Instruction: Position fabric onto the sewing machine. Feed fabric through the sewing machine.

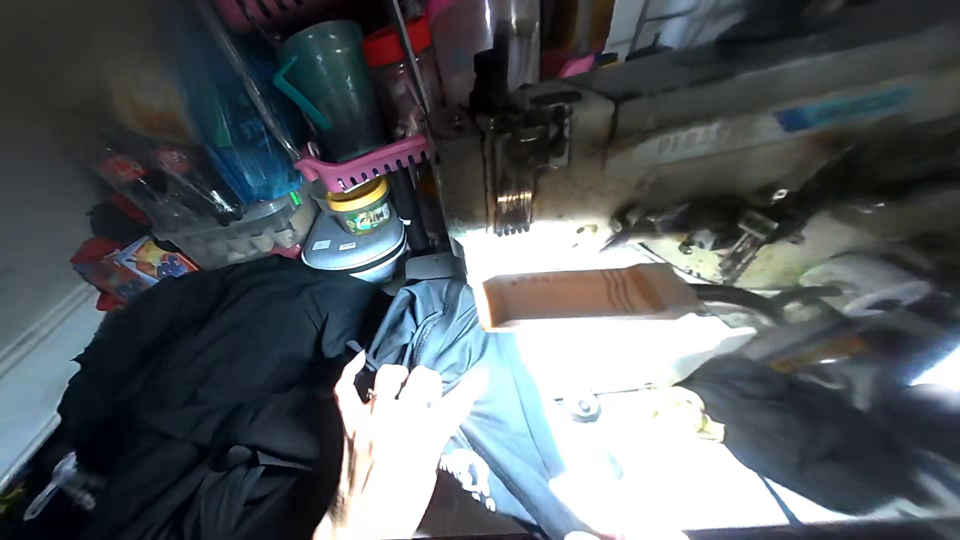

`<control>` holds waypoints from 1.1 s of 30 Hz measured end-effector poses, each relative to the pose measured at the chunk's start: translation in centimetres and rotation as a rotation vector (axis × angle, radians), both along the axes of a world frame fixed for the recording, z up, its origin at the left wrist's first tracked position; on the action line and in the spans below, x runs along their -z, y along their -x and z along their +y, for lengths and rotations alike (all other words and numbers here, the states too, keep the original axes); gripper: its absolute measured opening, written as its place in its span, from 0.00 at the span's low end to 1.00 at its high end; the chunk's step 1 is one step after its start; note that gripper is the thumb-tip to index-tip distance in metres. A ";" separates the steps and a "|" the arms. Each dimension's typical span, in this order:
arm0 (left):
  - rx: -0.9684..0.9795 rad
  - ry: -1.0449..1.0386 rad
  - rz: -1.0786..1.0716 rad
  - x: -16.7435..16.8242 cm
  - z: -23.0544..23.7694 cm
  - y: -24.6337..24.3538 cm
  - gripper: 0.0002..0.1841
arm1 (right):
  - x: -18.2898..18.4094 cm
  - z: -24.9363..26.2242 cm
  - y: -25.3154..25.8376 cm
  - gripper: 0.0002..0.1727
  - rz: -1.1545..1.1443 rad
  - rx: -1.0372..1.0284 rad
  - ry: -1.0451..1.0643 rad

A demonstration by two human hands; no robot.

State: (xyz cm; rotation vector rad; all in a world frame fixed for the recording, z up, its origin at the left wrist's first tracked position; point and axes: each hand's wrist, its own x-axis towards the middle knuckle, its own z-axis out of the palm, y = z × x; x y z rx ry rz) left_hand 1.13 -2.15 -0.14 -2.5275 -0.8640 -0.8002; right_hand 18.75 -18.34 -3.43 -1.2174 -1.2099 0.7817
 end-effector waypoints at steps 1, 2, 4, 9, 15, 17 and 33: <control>-0.024 0.002 0.039 -0.3 0.3 -0.3 0.36 | 0.0 0.5 -0.2 0.13 -0.006 -0.010 0.007; -0.045 0.011 0.077 -0.6 0.6 -0.6 0.38 | 0.1 0.9 -0.4 0.13 -0.010 -0.025 0.014; -0.068 0.032 0.124 -1.1 1.2 -1.0 0.39 | -0.1 1.7 -0.3 0.14 -0.012 0.012 0.058; -0.107 0.047 0.218 -2.3 2.7 -2.2 0.36 | -0.6 3.5 -0.6 0.16 -0.031 0.084 0.133; -0.075 0.085 0.211 -3.5 4.5 -3.3 0.25 | 0.9 6.3 -1.8 0.14 -0.066 0.089 0.066; -0.050 0.120 0.210 -4.0 5.0 -3.5 0.28 | 0.5 7.0 -1.9 0.14 -0.070 0.100 0.077; 0.158 0.338 0.382 -6.8 4.6 -2.6 0.15 | 0.9 3.7 1.0 0.17 -0.054 0.321 0.067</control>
